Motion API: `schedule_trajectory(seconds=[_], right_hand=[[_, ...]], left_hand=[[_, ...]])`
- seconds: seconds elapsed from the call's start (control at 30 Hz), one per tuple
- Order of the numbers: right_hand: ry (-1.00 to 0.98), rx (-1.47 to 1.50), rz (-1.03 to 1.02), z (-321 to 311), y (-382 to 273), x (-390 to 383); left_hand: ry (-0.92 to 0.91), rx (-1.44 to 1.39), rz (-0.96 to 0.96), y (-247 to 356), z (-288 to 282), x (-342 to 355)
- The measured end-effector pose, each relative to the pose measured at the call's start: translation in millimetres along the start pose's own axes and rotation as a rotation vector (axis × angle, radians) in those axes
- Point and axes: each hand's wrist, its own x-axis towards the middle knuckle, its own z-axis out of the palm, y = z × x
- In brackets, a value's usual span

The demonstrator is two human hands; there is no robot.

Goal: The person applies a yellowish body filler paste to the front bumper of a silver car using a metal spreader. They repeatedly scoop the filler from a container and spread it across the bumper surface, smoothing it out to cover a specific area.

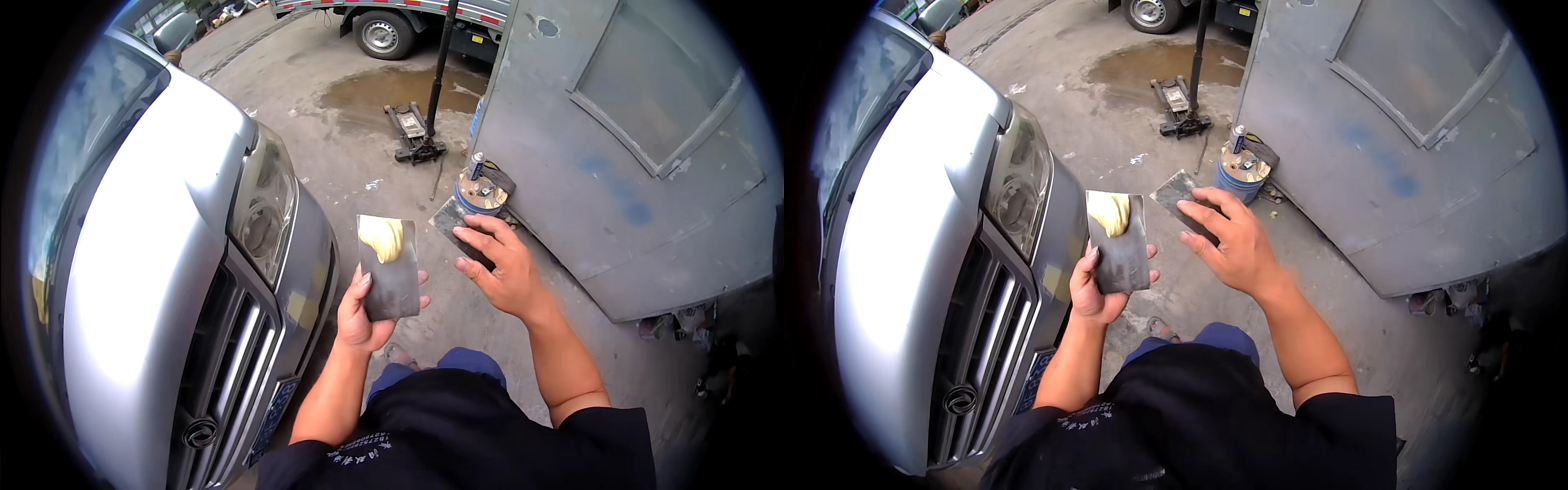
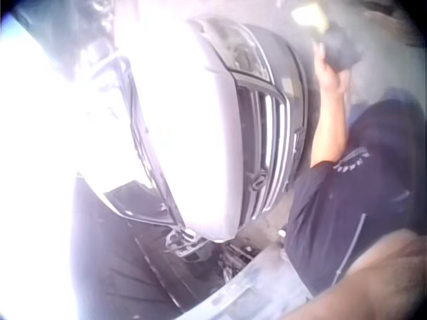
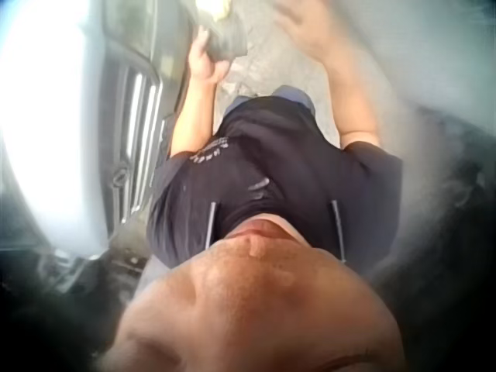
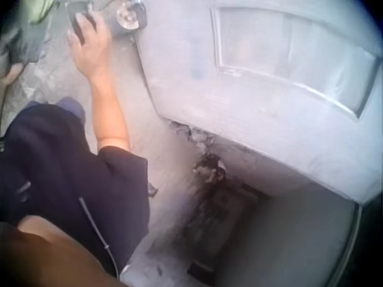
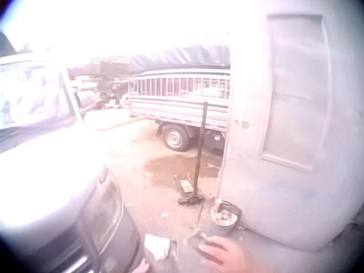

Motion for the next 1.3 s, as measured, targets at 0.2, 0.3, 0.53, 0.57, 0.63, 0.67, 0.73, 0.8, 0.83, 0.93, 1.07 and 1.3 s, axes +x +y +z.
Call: schedule_trajectory(seconds=[0.2, 0.3, 0.53, 0.57, 0.63, 0.67, 0.73, 0.8, 0.83, 0.93, 1.07, 1.3], right_hand=[[-0.027, -0.361, -0.271, 44.9, 22.4, 50.9], [-0.121, -0.25, -0.333, 67.3, 78.9, 85.5], [-0.466, 0.827, 0.424, 134.1, 237.8, 143.1], [-0.54, 1.012, 0.608, 147.5, 256.6, 156.1], [-0.72, 1.08, 0.756, 164.8, 298.5, 164.9], [-0.762, 1.117, 0.804, 180.1, 313.8, 179.4], [-0.869, 1.168, 0.89, 205.3, 340.8, 201.2], [-0.956, 1.214, 0.953, 238.3, 362.9, 220.2], [-1.003, 1.219, 0.95, 252.7, 375.7, 227.6], [-1.128, 1.208, 0.937, 291.3, 401.4, 248.7], [-1.223, 1.171, 0.911, 335.6, 404.1, 287.4], [-1.342, 1.188, 0.737, 395.7, 377.0, 336.2]], left_hand=[[0.125, 0.129, 0.19, 13.9, -14.0, 60.9], [0.258, 0.464, 0.314, 33.5, -33.5, 100.8], [0.427, 0.568, 0.394, 63.4, -91.4, 137.7], [0.495, 0.349, 0.354, 64.7, -94.5, 144.2], [0.667, 0.175, 0.326, 36.0, -99.6, 145.6], [0.696, 0.146, 0.304, 36.4, -105.3, 151.1], [0.81, 0.085, 0.303, 24.6, -112.5, 155.5], [0.897, 0.046, 0.313, 19.1, -124.4, 153.0], [0.922, 0.029, 0.319, 15.0, -130.4, 155.1], [1.063, 0.005, 0.331, 2.4, -138.2, 161.4], [1.06, -0.06, 0.39, -10.8, -146.4, 156.0], [1.132, -0.108, 0.43, -16.3, -161.2, 150.8]])
